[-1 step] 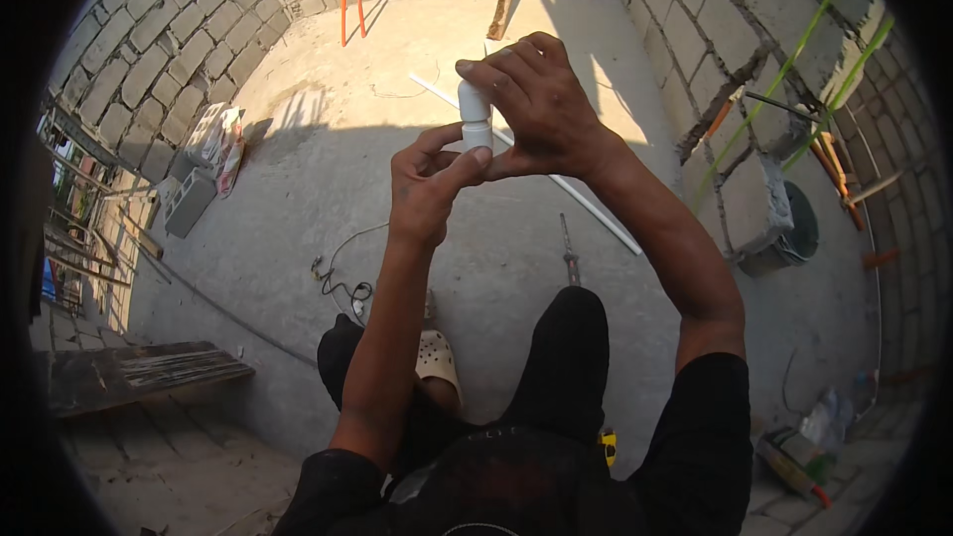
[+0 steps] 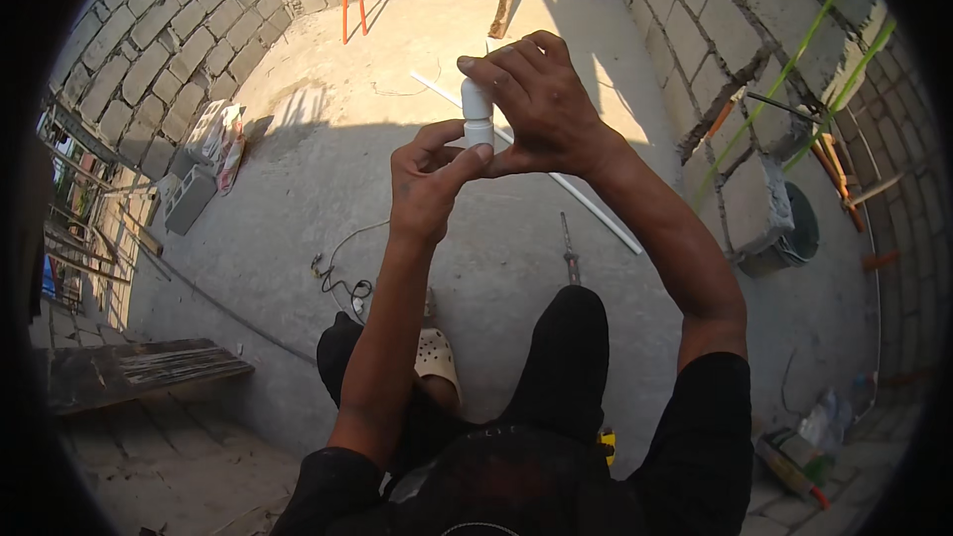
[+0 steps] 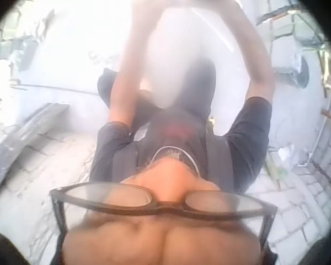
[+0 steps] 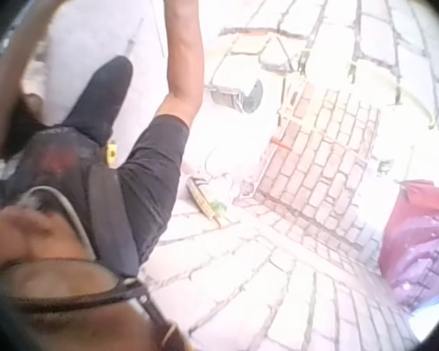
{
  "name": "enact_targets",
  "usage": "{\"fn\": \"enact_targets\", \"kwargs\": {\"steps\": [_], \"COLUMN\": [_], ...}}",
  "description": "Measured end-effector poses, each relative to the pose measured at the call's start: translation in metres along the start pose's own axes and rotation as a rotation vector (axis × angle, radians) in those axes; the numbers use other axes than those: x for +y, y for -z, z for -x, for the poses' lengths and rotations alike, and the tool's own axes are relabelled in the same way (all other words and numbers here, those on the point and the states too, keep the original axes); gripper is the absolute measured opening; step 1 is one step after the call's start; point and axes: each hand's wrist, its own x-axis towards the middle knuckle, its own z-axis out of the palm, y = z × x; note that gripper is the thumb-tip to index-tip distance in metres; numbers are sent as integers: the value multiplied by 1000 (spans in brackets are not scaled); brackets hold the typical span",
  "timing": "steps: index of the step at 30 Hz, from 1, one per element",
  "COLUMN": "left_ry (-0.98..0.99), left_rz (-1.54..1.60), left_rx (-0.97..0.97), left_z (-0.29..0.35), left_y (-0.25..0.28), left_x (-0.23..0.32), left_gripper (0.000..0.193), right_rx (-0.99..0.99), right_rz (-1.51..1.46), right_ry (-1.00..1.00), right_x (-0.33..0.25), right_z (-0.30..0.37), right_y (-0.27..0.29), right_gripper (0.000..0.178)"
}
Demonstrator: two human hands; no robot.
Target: Connecting and positioning PVC pipes and elbow fittings along the base of a wall at a construction site.
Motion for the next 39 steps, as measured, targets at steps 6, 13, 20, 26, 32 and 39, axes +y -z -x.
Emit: {"fn": "enact_targets", "kwargs": {"steps": [6, 13, 20, 26, 32, 39], "left_ry": [-117, -756, -1004, -1104, -1161, -1211], "left_rz": [-98, -1040, -1292, -1133, -947, -915], "left_rx": [23, -129, -342, -403, -404, -401], "left_z": [-7, -12, -37, -47, -46, -43], "left_y": [4, 23, 24, 17, 18, 16], "left_x": [0, 8, 46, 60, 54, 58], "left_gripper": [25, 126, 144, 122, 103, 96], "right_rx": [-20, 15, 28, 56, 61, 96], "right_rz": [38, 7, -48, -70, -108, -134], "right_ry": [-32, 43, 95, 96, 88, 102], "right_x": [0, 0, -7, -14, -22, -27], "right_z": [-8, -8, -10, -21, -21, -22], "right_y": [-10, -13, -4, 7, 6, 8], "right_gripper": [79, 75, 73, 69, 64, 62]}}
